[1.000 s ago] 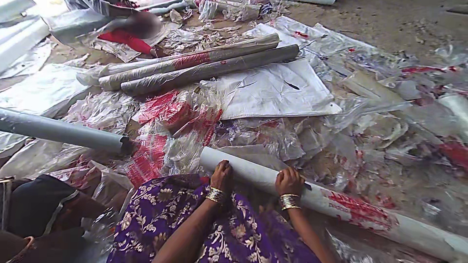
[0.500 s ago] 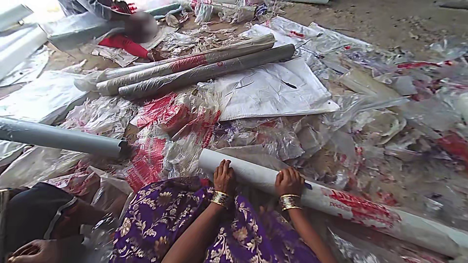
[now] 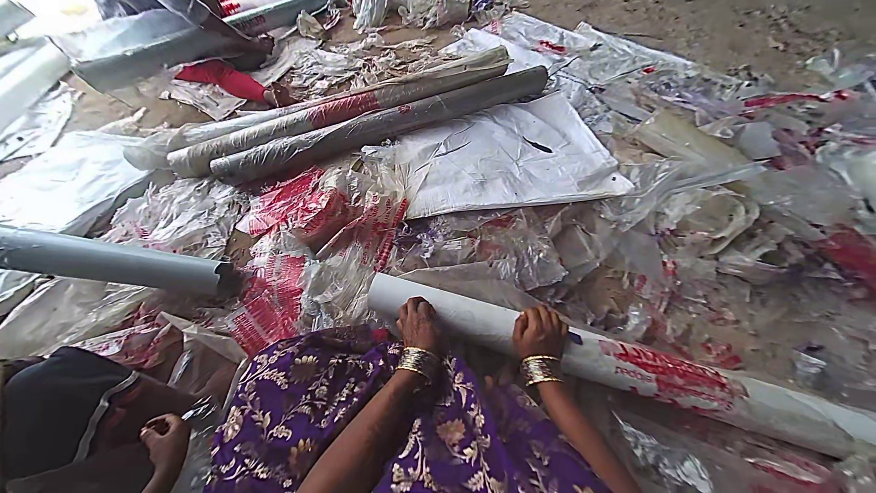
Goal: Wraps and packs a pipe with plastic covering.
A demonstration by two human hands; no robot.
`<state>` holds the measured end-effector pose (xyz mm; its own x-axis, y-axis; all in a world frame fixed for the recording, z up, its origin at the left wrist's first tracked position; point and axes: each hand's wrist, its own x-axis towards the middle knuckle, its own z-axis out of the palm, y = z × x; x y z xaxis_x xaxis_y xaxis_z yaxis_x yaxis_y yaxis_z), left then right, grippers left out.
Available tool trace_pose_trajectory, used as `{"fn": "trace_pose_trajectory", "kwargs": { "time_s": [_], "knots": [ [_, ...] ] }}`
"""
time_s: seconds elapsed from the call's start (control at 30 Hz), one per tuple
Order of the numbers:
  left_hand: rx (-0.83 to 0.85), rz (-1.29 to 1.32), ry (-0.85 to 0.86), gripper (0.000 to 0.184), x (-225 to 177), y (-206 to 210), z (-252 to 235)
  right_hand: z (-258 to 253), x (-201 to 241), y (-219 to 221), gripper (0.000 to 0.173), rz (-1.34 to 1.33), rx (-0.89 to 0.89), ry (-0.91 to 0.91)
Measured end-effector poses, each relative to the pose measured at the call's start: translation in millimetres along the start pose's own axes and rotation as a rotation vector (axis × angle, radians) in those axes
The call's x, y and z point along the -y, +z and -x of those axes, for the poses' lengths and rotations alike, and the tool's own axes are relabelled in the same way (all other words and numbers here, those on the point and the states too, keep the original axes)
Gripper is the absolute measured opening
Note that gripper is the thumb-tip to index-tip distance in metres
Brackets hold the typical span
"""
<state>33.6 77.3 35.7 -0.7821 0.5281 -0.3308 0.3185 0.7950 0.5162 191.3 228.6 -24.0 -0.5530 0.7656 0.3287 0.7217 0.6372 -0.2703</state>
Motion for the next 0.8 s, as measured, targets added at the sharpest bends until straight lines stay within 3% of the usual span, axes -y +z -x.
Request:
{"fn": "trace_pose_trajectory", "kwargs": {
  "time_s": [0.07, 0.17, 0.3, 0.4, 0.53, 0.67, 0.8],
  "knots": [
    [0.072, 0.074, 0.089, 0.027, 12.1, -10.7, -9.4, -0.3, -0.7, -0.1, 0.031, -0.003, -0.006, -0.008],
    [0.076, 0.147, 0.384, 0.021, 40.0, -21.2, -25.7, -1.1, -3.2, 0.4, 0.033, 0.004, -0.018, -0.018],
    [0.258, -0.033, 0.69, 0.039, 55.9, -44.0, -49.1, 0.5, -2.1, -0.1, 0.031, -0.005, 0.008, -0.003],
    [0.324, -0.099, 0.848, 0.031, 51.8, -45.5, -66.8, -1.0, -1.1, -0.4, 0.031, 0.005, 0.022, 0.003],
    [0.409, -0.079, 0.997, 0.012, 42.1, -38.1, -85.0, -17.5, -0.6, -12.8, 0.031, -0.01, 0.258, 0.066],
    [0.49, -0.196, 1.069, 0.016, 34.6, -41.5, -92.6, -48.5, -17.1, -27.7, 0.038, -0.023, 0.619, 0.189],
    [0.458, -0.261, 1.149, 0.02, 29.6, -38.0, -97.5, -49.9, -18.2, -27.7, 0.042, 0.062, 0.698, 0.251]
  ]
}}
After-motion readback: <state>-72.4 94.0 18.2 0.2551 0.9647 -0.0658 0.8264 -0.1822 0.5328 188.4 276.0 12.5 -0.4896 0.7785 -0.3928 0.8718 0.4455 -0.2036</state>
